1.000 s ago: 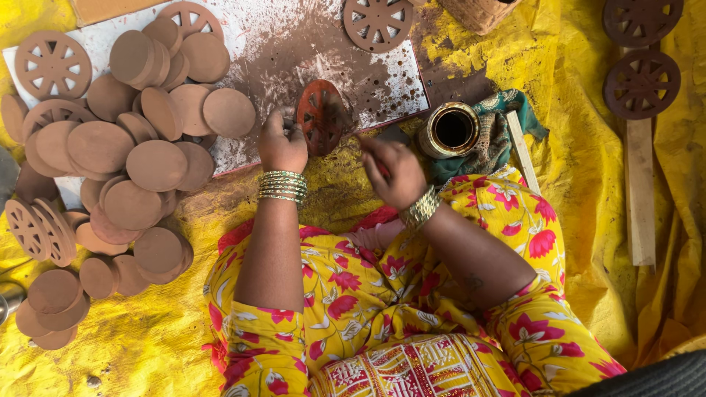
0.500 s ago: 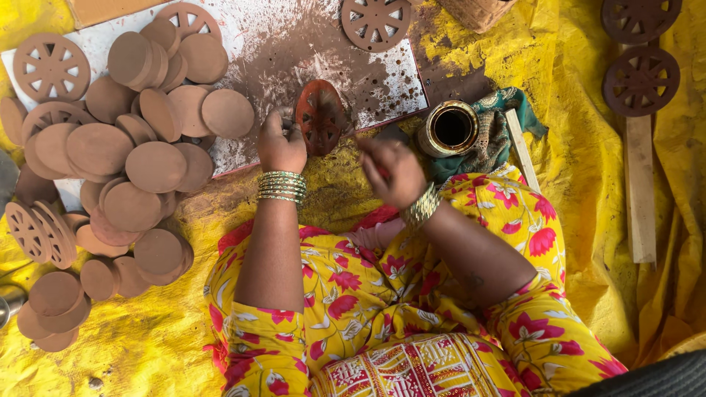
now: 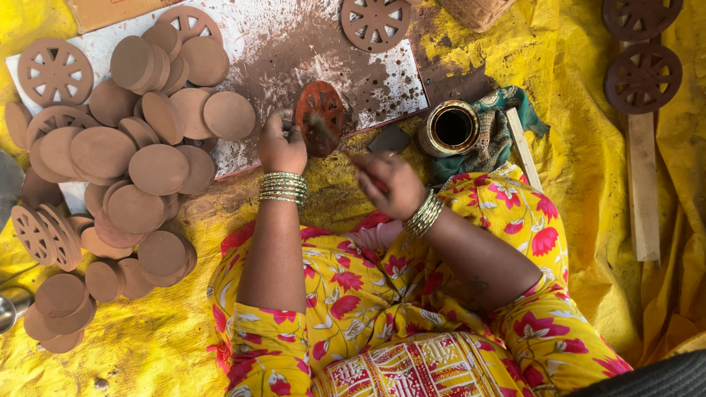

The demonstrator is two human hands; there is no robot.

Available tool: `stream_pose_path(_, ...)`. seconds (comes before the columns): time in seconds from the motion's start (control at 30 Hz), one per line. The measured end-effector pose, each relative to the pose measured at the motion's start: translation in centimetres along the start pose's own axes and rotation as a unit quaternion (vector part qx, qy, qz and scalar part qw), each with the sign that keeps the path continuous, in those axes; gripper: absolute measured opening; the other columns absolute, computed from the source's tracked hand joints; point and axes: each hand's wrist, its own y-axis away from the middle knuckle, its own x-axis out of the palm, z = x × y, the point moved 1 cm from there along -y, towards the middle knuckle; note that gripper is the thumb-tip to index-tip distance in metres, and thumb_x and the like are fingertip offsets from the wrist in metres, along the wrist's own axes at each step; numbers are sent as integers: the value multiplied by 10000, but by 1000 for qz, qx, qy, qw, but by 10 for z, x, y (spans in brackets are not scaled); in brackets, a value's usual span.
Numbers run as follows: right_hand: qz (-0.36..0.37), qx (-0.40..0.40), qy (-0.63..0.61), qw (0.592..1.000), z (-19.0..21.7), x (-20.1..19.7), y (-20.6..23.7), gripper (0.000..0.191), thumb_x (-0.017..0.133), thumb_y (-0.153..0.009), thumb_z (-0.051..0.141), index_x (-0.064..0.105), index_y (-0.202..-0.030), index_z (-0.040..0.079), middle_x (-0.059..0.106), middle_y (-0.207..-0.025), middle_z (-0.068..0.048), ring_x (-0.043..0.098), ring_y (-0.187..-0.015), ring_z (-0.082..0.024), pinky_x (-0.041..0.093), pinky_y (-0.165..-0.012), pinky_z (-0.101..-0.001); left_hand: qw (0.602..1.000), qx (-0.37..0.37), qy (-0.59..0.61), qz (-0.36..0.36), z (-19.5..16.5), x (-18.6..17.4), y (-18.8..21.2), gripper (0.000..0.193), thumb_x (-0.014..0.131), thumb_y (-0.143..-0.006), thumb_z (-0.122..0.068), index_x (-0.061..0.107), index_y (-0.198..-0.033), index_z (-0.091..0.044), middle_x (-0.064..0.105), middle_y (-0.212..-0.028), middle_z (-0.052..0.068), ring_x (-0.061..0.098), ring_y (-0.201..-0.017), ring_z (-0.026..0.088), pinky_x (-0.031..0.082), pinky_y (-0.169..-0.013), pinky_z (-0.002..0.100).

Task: The person sits on the ground and applies a dark pigment with a brush to wheel-shaped terracotta pieces, coating the face and cut-out sections of one piece at a time. Finished pieces are set aside near a cardboard sheet while more unpainted discs and wheel shapes wait in a pile.

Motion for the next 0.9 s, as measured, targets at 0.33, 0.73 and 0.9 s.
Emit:
stream_pose_path(0.33,-54,-71,62,994,-8,5,-16,429,725,-938,126,628,-1347,43,691,-1198,-195,691,-1029,-337,580,-894,-424,999,49,-4,-4,-2,0,1,298,707,-872,-3,668,-1156,-85,690,-922,81,684,-794,219,562,-700,369)
stream_pose_path(0.73,-56,-52,36,996,8,-12,-10,394,714,-949,90,639,-1334,51,682,-1249,-177,679,-1097,-341,559,-950,-421,999,30,15,-3,-3,5,3,300,709,-876,-19,658,-1161,-96,705,-919,69,692,-771,207,562,-693,366)
stream_pose_path(0.9,-38,-44,70,996,-4,5,-17,427,700,-954,96,629,-1371,47,673,-1279,-192,680,-1082,-345,557,-947,-420,1000,22,-1,1,-4,1,1,311,694,-881,-3,661,-1174,-102,682,-948,79,689,-795,214,579,-679,369)
